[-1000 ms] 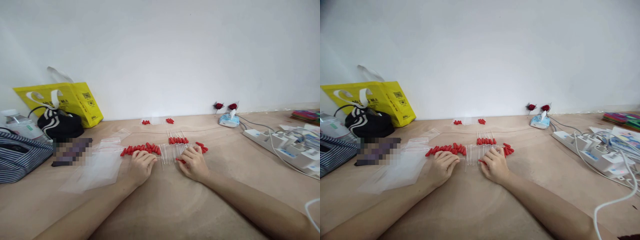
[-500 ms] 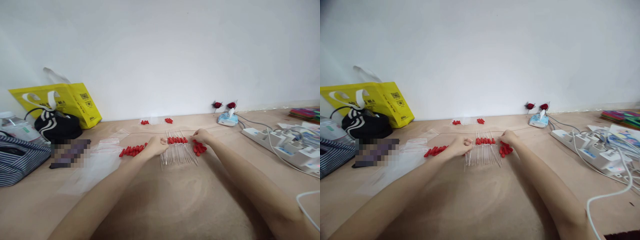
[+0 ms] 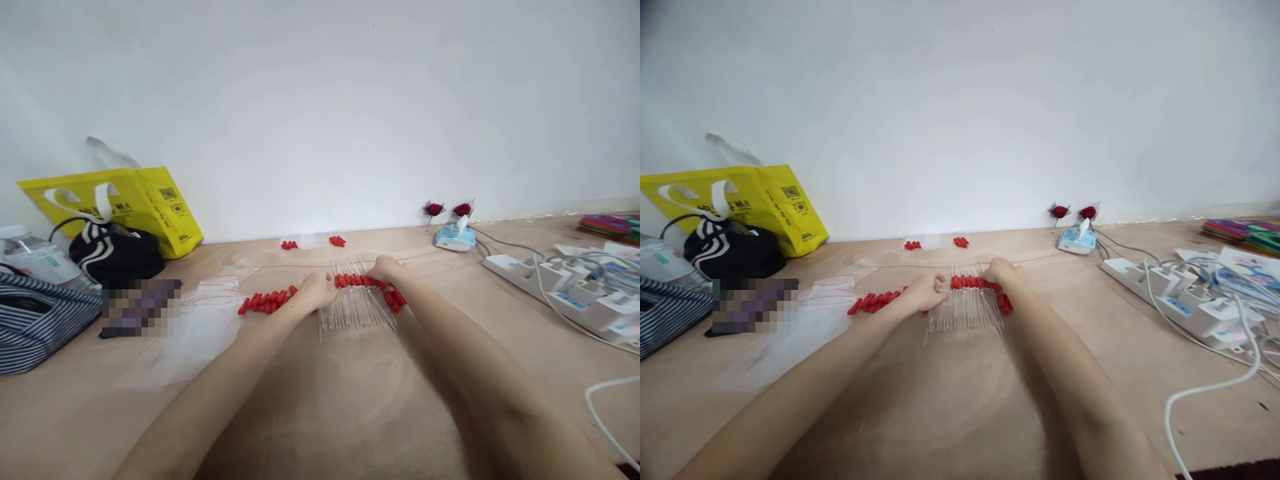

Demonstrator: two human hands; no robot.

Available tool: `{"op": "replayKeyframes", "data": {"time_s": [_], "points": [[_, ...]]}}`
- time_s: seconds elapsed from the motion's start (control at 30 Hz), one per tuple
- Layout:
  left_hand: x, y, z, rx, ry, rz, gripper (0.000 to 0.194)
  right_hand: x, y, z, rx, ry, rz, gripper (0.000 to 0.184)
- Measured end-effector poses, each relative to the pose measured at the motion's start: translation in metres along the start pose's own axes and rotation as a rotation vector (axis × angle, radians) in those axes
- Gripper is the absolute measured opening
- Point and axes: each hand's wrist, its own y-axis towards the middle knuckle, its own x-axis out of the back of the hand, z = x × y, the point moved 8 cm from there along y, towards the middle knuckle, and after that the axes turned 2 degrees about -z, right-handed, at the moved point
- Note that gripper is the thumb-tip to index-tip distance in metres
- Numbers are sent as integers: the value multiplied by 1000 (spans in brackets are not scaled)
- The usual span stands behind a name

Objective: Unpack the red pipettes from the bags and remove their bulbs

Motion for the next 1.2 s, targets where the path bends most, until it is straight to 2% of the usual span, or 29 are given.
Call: {"op": "replayKeyframes", "data": {"time_s": [0.1, 0.2, 0.3, 0.37, 0.47, 0.5, 0.57, 0.63, 0.7, 0.83, 1.07, 1.2], "points": [[13, -19, 0, -82, 30, -81, 22, -2, 2, 4, -2, -12, 31, 16], [26, -44, 3, -271, 59, -161, 16, 5, -3, 9, 26, -13, 29, 11], [35, -68, 9, -509, 108, -248, 11, 21, -20, 18, 124, 12, -47, 17], [40, -78, 17, -561, 128, -316, 12, 28, -40, 24, 213, 38, -122, 21], [49, -87, 24, -554, 138, -462, 24, 22, -80, 33, 403, 72, -225, 15], [51, -90, 22, -561, 139, -506, 28, 19, -99, 42, 576, 83, -303, 12], [51, -98, 13, -628, 148, -561, 33, 7, -133, 51, 819, 78, -435, 11], [45, -106, -1, -750, 173, -550, 32, -5, -158, 55, 980, 37, -546, 12], [35, -112, -14, -854, 211, -493, 25, -11, -175, 57, 1083, 17, -634, 13], [21, -114, -21, -880, 250, -428, 8, -6, -190, 60, 1182, 52, -726, 15], [16, -110, -22, -844, 260, -402, 10, 0, -190, 57, 1125, 74, -808, 12], [16, -110, -21, -828, 242, -379, 13, -2, -189, 54, 1108, 85, -809, 9]]}}
